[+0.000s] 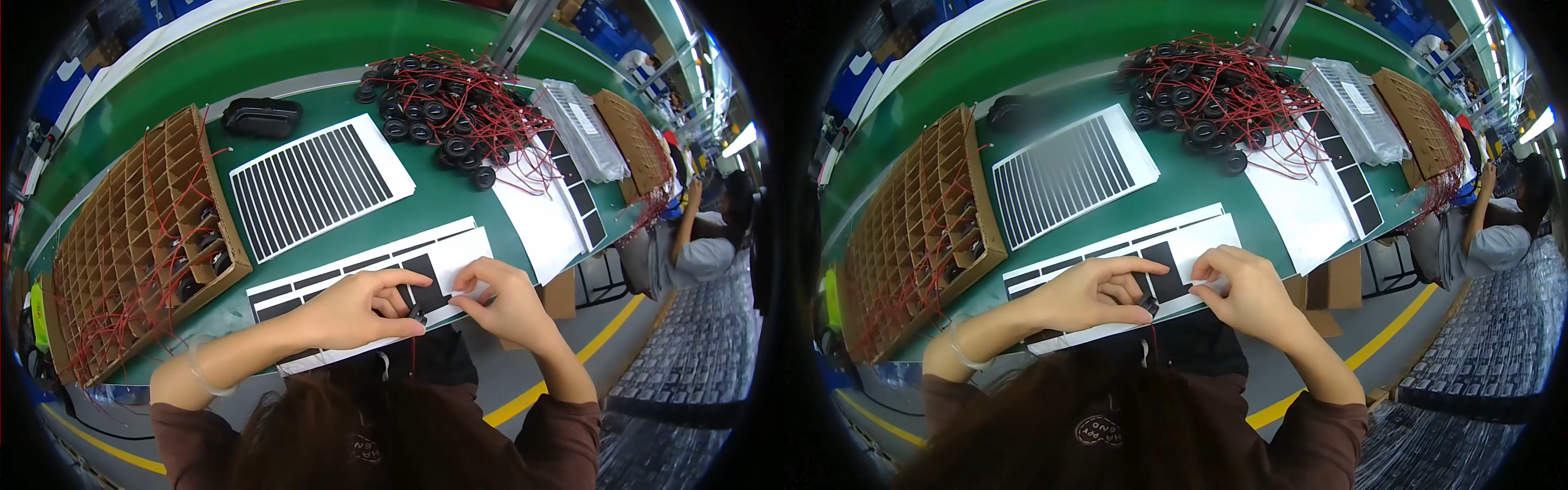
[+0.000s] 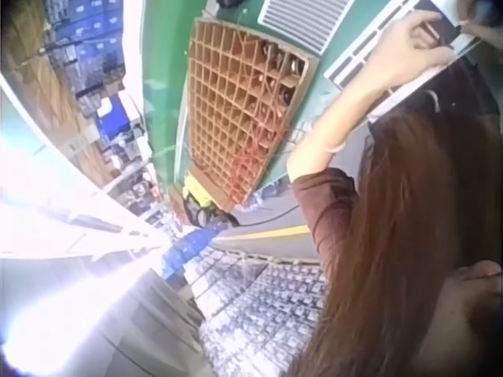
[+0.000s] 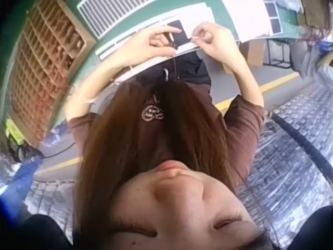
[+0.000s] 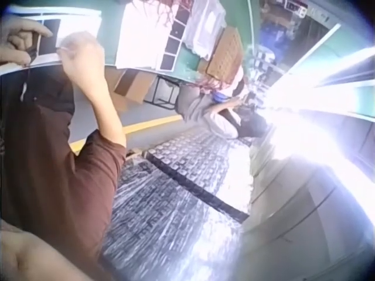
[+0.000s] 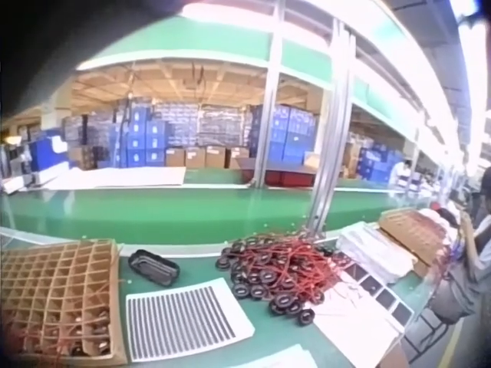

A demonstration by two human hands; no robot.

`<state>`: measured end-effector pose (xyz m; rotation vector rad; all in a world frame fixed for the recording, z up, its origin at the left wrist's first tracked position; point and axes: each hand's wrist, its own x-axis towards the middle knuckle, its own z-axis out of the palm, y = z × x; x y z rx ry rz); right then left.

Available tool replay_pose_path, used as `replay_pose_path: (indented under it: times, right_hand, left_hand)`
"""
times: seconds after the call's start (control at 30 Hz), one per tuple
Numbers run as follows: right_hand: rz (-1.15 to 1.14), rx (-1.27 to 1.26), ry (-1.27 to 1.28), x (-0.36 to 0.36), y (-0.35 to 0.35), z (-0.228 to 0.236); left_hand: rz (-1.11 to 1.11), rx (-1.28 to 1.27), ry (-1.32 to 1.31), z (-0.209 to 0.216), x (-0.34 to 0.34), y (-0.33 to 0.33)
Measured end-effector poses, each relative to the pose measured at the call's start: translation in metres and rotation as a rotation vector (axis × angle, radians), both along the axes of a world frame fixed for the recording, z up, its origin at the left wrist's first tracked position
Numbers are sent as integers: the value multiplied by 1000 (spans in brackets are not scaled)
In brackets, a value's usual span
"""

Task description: Inspecting small speaker drivers and applying adhesive ring components at a factory assembly line.

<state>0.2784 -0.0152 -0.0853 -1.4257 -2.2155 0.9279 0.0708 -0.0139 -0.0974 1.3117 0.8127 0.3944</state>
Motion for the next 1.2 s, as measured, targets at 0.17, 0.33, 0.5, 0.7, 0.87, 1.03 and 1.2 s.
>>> replay_pose_path:
  times: [0.17,0.33,0.5,0.7,0.87,1.03,1.2]
  right_hand:
    - [40,73,-60,2,0,-4]
    - [78,-141,105,7,10,-1]
    - [-138,-337,411,18,25,11]
    - [11,-202,660,-30,47,64]
    - [224,8,585,-68,53,115]
    - [372,-3,585,-94,67,125]
    - [377,-29,592,-102,72,124]
  left_hand:
    - [-71,-45,-3,0,0,5]
    - [-39,-41,-23,-4,-3,5]
    - [28,-175,-114,0,-3,8]
    - [264,-97,-490,41,-31,22]
    - [385,-32,-659,68,-49,23]
    - [458,-13,-746,83,-64,19]
    - [494,-39,-758,85,-67,22]
